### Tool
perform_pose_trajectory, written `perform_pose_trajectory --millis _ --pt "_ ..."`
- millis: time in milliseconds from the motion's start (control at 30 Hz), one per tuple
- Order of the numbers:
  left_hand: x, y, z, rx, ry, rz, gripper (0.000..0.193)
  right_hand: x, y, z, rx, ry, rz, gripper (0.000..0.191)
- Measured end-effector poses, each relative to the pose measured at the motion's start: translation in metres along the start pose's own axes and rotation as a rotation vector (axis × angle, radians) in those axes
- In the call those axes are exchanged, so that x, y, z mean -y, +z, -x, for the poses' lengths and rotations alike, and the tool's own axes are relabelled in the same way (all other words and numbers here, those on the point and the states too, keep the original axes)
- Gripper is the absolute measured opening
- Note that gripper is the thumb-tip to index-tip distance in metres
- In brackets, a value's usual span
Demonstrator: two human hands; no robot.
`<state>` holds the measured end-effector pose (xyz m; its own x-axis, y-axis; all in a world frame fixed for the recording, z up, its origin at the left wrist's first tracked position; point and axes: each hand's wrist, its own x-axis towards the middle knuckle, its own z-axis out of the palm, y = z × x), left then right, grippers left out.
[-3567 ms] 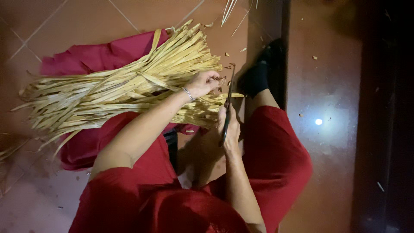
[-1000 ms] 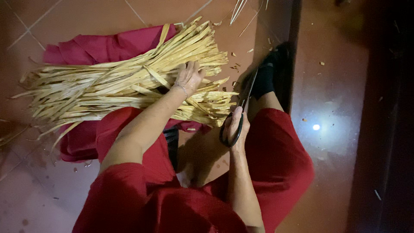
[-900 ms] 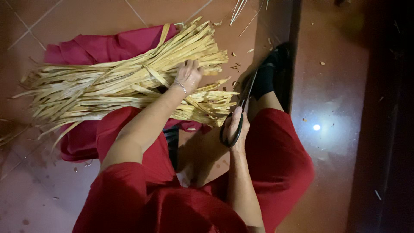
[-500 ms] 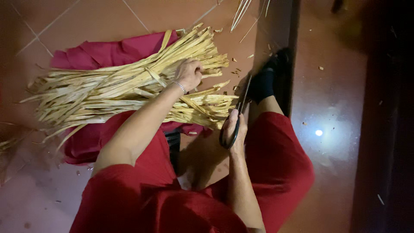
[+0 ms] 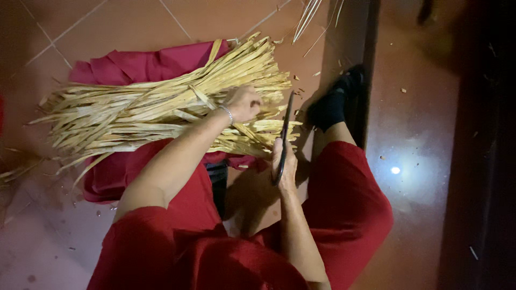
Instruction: The person places a bundle of dried plant stalks into a red basin, then sits on the floor and uses scissors to trim the stalks repeatedly. The cut pieces fall onto a red cloth on the floor.
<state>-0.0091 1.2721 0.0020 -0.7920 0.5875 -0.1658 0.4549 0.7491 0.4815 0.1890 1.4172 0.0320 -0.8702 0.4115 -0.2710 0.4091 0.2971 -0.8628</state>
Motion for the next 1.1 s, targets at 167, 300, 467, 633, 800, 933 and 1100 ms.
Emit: perform_pose_trajectory --millis 167,300,467,633,800,933,1100 --pt "-0.010 0.011 -0.002 0.181 -0.175 0.023 0.033 -0.008 -0.004 -0.004 -0.034 0.055 -0.124 0.063" --pt "-0.005 0.027 -0.015 -0.118 0.140 -0.318 0.038 -0.018 -0.001 -0.008 -0.040 0.186 -0.237 0.062" --pt "-0.011 0.049 -0.028 -0.126 0.038 -0.373 0.026 -0.028 -0.004 -0.007 -0.073 0.034 -0.113 0.061" --pt "-0.019 0.035 -0.034 -0.073 -0.045 -0.245 0.037 -0.020 -0.007 -0.007 -0.061 0.091 -0.089 0.060" --pt "-0.026 0.009 -0.020 -0.018 -0.273 0.571 0.037 -0.004 -0.008 -0.001 -0.026 0.162 -0.043 0.060" --pt "-0.021 -0.005 -0.008 -0.095 -0.087 0.606 0.028 0.008 -0.002 0.002 -0.043 -0.015 0.137 0.060" --pt "-0.019 -0.008 0.007 -0.146 -0.006 0.715 0.025 0.021 0.004 0.005 0.034 -0.100 0.162 0.061"
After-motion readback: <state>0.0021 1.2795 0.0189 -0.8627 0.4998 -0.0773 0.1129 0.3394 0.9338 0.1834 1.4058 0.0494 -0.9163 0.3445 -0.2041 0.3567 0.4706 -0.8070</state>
